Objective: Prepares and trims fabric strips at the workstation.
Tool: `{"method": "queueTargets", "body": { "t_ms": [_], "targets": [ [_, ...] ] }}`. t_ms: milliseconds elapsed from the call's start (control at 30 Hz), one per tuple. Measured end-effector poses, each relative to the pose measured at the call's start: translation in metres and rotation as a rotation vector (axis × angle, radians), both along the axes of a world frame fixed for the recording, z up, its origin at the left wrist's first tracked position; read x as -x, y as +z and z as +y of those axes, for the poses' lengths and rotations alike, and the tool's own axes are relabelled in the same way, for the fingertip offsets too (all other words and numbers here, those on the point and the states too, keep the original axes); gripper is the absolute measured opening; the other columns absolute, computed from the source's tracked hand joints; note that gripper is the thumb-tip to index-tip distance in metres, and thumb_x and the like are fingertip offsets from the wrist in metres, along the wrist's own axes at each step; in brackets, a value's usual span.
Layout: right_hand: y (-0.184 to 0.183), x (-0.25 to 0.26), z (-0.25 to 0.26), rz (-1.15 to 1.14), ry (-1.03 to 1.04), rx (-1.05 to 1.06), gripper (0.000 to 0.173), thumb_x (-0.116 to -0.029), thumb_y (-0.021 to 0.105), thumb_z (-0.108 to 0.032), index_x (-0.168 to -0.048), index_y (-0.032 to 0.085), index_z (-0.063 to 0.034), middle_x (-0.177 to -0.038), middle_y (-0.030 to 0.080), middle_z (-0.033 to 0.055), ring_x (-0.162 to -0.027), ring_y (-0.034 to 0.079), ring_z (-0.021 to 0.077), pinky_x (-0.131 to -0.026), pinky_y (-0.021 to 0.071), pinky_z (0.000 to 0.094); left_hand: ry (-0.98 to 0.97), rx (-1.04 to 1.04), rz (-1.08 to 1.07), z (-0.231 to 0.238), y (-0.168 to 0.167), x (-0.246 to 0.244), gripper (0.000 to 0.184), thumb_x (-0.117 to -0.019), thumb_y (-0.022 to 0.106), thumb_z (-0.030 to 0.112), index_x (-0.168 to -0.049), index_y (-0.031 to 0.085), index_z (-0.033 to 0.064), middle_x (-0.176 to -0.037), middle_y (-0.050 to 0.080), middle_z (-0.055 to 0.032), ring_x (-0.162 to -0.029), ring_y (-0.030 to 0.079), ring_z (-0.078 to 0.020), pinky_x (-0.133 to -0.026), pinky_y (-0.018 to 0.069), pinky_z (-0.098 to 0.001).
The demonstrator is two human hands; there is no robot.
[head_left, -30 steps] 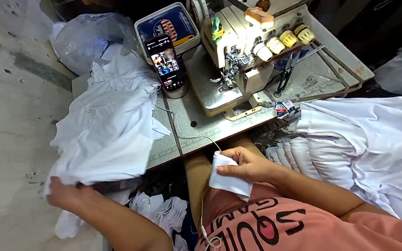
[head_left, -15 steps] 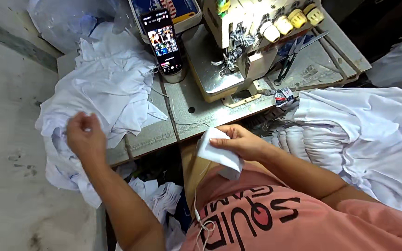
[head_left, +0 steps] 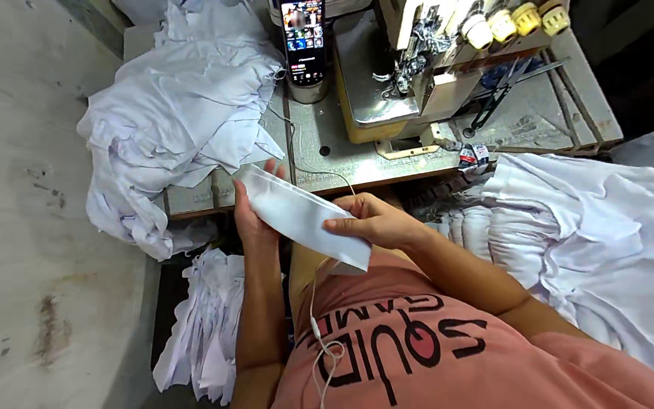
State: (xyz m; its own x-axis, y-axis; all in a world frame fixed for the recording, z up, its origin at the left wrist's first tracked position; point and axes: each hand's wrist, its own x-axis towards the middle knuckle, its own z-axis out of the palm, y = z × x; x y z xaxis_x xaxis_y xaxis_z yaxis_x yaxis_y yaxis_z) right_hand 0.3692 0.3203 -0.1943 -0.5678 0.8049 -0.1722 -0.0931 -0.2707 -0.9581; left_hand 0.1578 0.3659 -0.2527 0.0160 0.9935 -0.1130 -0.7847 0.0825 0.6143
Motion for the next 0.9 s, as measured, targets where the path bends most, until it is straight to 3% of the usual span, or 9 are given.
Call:
{"method": "queueTargets", "body": {
  "t_ms": [100, 200, 267, 300, 367, 433, 567, 800, 900],
  "targets": [
    [-0.018, -0.016, -0.001, -0.102, -0.031, 0.011, 0.012, -0.1021, 0.056, -0.007, -0.098, 0.067, -0.0047, -0.075, 0.069, -0.0049, -0.065, 0.065, -0.0003, -0.063, 0.0563, 0.0185, 0.213, -0.021, 0.064, 0.013, 0.025, 0.0, 0.033, -0.1138, 0.022, 0.021, -0.127, 0.051, 0.0126, -0.117, 0.074, -0.0024, -0.109, 0.072, -0.015, -0.094, 0.0595, -0.0331],
    [-0.04, -0.031, 0.005, -0.357, -0.067, -0.115, 0.011, -0.1018, 0.06, -0.01, -0.101, 0.068, -0.0026, -0.08, 0.069, -0.0008, -0.071, 0.065, 0.002, -0.07, 0.0563, 0.0221, 0.197, -0.087, 0.165, 0.005, 0.041, -0.014, 0.025, -0.1128, 0.032, 0.018, -0.13, 0.05, 0.0144, -0.125, 0.071, -0.0028, -0.113, 0.07, -0.0159, -0.097, 0.0584, -0.0342],
    [-0.046, -0.034, 0.006, -0.564, -0.152, -0.393, 0.024, -0.099, 0.065, -0.012, -0.118, 0.068, 0.0027, -0.104, 0.069, 0.0137, -0.096, 0.066, 0.0193, -0.089, 0.0547, 0.0397, 0.143, -0.111, 0.258, -0.008, 0.048, -0.034, 0.023, -0.1117, 0.034, 0.015, -0.13, 0.049, 0.0128, -0.124, 0.07, -0.0049, -0.111, 0.071, -0.0186, -0.097, 0.0593, -0.0367],
    [-0.048, -0.034, 0.005, -0.585, -0.259, -0.59, 0.028, -0.0963, 0.066, -0.013, -0.118, 0.068, 0.0043, -0.109, 0.068, 0.0175, -0.102, 0.067, 0.0247, -0.092, 0.0551, 0.0427, 0.113, -0.131, 0.307, -0.015, 0.048, -0.044, 0.023, -0.1106, 0.036, 0.013, -0.129, 0.05, 0.0116, -0.122, 0.071, -0.0058, -0.111, 0.071, -0.0204, -0.096, 0.06, -0.0383],
    [-0.035, -0.027, 0.006, -0.493, -0.493, -0.899, 0.019, -0.0937, 0.065, -0.012, -0.105, 0.071, 0.0031, -0.095, 0.068, 0.0125, -0.088, 0.065, 0.0159, -0.08, 0.0551, 0.0279, 0.045, -0.188, 0.367, -0.028, 0.043, -0.062, 0.023, -0.1094, 0.039, 0.009, -0.127, 0.055, 0.0102, -0.122, 0.073, -0.0066, -0.11, 0.073, -0.0221, -0.096, 0.0604, -0.0399],
    [-0.013, -0.02, 0.008, -0.365, -0.604, -1.012, 0.014, -0.093, 0.066, -0.007, -0.098, 0.071, 0.0051, -0.085, 0.066, 0.0092, -0.078, 0.061, 0.0085, -0.071, 0.0515, 0.0193, 0.015, -0.254, 0.435, -0.037, 0.036, -0.071, 0.024, -0.1071, 0.046, 0.006, -0.124, 0.062, 0.0124, -0.117, 0.075, -0.0017, -0.107, 0.073, -0.0163, -0.095, 0.0607, -0.0363],
    [-0.004, -0.008, 0.012, -0.346, -0.626, -0.92, 0.018, -0.092, 0.07, -0.009, -0.1, 0.069, 0.0066, -0.085, 0.063, 0.0096, -0.073, 0.058, 0.0066, -0.065, 0.0496, 0.0163, 0.001, -0.358, 0.59, -0.04, 0.027, -0.073, 0.018, -0.1043, 0.058, 0.015, -0.114, 0.07, 0.0255, -0.106, 0.075, 0.0129, -0.098, 0.071, -0.0015, -0.089, 0.0597, -0.026],
    [-0.001, -0.006, 0.012, -0.264, -0.607, -0.64, 0.017, -0.0917, 0.072, -0.012, -0.098, 0.066, 0.0034, -0.085, 0.057, 0.0051, -0.068, 0.053, 0.0017, -0.057, 0.044, 0.0119, -0.133, -0.507, 0.708, -0.034, 0.014, -0.062, 0.015, -0.1046, 0.058, 0.031, -0.117, 0.067, 0.0331, -0.111, 0.07, 0.0213, -0.104, 0.065, 0.0051, -0.094, 0.0556, -0.0222],
    [-0.005, -0.006, 0.016, -0.245, -0.61, -0.633, 0.017, -0.089, 0.076, -0.012, -0.092, 0.067, 0.0012, -0.087, 0.059, 0.0055, -0.075, 0.056, 0.0035, -0.063, 0.047, 0.0144, -0.145, -0.561, 0.782, -0.03, 0.013, -0.061, 0.015, -0.1048, 0.057, 0.031, -0.115, 0.066, 0.0364, -0.109, 0.069, 0.0248, -0.103, 0.064, 0.0084, -0.091, 0.0555, -0.0189]
  ]
}}
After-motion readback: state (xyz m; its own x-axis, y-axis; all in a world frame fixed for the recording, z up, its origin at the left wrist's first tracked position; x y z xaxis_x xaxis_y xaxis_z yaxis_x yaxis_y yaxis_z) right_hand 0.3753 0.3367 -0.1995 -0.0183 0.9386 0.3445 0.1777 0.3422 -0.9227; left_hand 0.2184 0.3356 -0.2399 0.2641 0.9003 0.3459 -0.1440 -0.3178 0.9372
